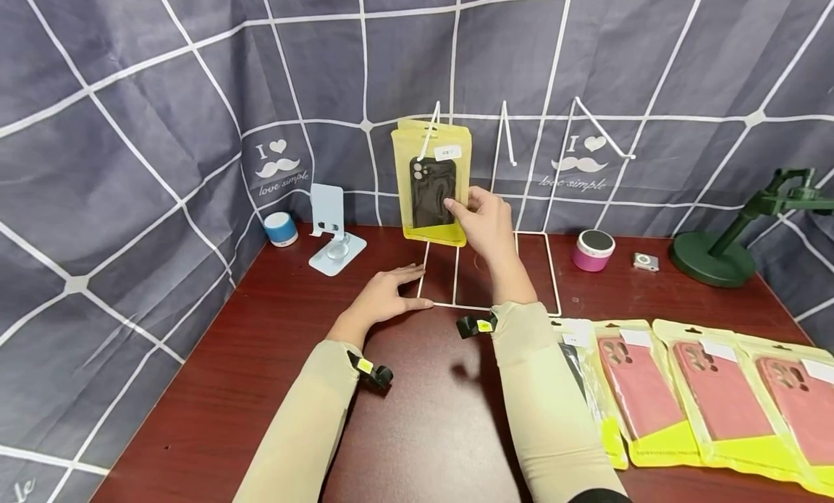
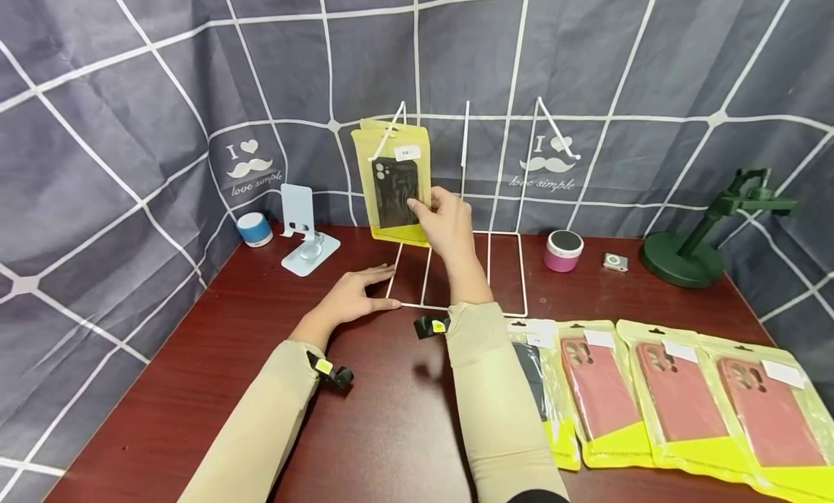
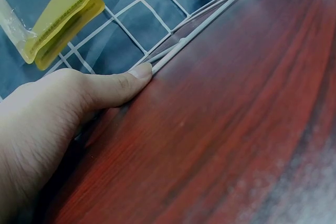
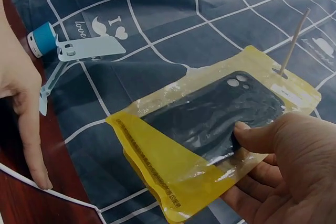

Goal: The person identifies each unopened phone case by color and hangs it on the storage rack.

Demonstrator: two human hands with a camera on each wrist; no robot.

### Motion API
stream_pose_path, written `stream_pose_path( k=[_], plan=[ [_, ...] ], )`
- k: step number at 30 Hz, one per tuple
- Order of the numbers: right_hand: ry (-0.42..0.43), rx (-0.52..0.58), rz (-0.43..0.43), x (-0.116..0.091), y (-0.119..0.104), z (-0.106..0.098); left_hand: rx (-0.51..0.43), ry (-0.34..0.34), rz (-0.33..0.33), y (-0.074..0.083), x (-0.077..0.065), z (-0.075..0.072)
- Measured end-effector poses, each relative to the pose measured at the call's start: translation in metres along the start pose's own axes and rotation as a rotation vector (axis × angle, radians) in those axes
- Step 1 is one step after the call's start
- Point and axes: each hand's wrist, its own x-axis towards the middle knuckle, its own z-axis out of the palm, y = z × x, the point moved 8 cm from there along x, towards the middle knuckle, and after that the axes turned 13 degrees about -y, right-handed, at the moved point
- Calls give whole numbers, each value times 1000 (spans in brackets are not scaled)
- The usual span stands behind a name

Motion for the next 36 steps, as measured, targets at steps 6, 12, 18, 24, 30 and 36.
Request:
stream_pose_path(
  k=[6,12,18,24,30,36],
  plan=[
    [35,24,13,1,1,0,6,-10,-13,0,0,0],
    [43,34,0,0,0,0,1,-12,-13,0,0,-1],
    [-26,70,5,0,2,5,9,-13,-6,0,1,2],
    [-90,90,-40,1,-1,8,6,-7,0,-2,2,0],
    [-128,81,-60,2,-3,9,1,-12,4,-3,1,0],
    [-100,77,-43,1,-1,6,7,-17,1,-2,1,1]
  ],
)
